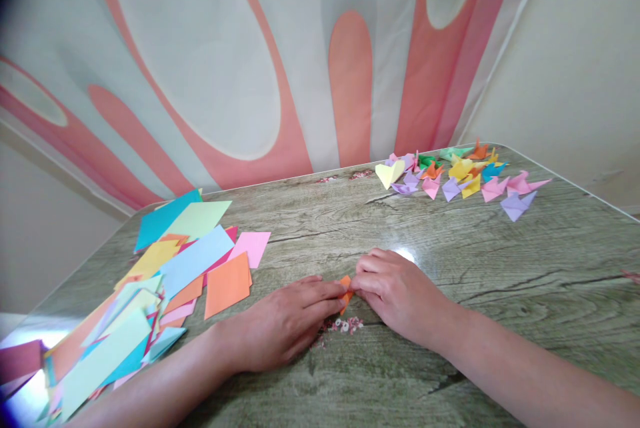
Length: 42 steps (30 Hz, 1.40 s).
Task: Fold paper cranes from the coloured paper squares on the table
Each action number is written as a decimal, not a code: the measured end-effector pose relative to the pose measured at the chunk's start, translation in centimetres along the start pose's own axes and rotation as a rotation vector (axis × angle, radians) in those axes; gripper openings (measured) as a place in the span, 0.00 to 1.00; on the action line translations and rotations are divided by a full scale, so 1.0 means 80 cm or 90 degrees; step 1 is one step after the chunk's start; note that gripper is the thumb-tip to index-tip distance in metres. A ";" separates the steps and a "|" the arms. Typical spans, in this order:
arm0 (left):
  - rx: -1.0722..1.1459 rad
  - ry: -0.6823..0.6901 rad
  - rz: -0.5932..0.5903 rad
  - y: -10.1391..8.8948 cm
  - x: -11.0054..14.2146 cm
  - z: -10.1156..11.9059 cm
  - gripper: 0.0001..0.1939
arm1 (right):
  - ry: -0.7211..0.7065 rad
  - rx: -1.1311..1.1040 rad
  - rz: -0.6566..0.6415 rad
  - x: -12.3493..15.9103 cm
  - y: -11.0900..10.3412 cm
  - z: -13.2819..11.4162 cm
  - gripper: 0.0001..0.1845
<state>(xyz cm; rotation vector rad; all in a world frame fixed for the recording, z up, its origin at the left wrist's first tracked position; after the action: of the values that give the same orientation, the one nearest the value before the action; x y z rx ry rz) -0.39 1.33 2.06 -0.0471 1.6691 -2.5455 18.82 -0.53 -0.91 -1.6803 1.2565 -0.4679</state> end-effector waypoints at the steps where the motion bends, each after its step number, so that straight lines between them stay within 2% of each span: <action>1: 0.000 0.001 0.000 0.000 -0.001 0.000 0.22 | -0.004 0.014 -0.010 0.001 -0.001 -0.001 0.11; 5: 0.018 0.004 0.007 -0.004 -0.003 0.000 0.21 | -0.030 0.072 -0.038 0.004 -0.006 -0.006 0.12; 13: 0.090 -0.010 0.024 -0.012 -0.006 -0.001 0.15 | -0.071 0.125 -0.038 0.009 -0.010 -0.007 0.12; 21: 0.104 -0.036 0.035 -0.007 -0.003 -0.002 0.21 | -0.120 0.096 -0.056 0.010 -0.010 -0.012 0.14; 25: 0.100 -0.045 0.027 -0.007 -0.003 -0.003 0.20 | -0.115 0.104 -0.084 0.009 -0.010 -0.015 0.14; 37: 0.102 -0.029 0.034 -0.003 -0.002 -0.005 0.20 | -0.134 0.049 -0.092 0.011 -0.011 -0.026 0.15; 42: 0.073 0.003 0.027 0.000 0.000 -0.007 0.22 | -0.140 0.037 -0.108 0.013 -0.010 -0.027 0.16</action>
<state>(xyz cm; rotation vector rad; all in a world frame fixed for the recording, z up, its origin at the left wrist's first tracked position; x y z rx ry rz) -0.40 1.85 1.86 0.0039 1.5058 -2.6057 18.05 -2.42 0.59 -1.7452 0.9384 -0.4040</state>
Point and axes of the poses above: each hand's wrist, its own x-axis away from the middle knuckle, its own y-axis out of the palm, z = x × y, the point moved 3 cm from there along -x, towards the middle knuckle, and after that the axes turned 9 degrees about y, right-handed, at the moved point
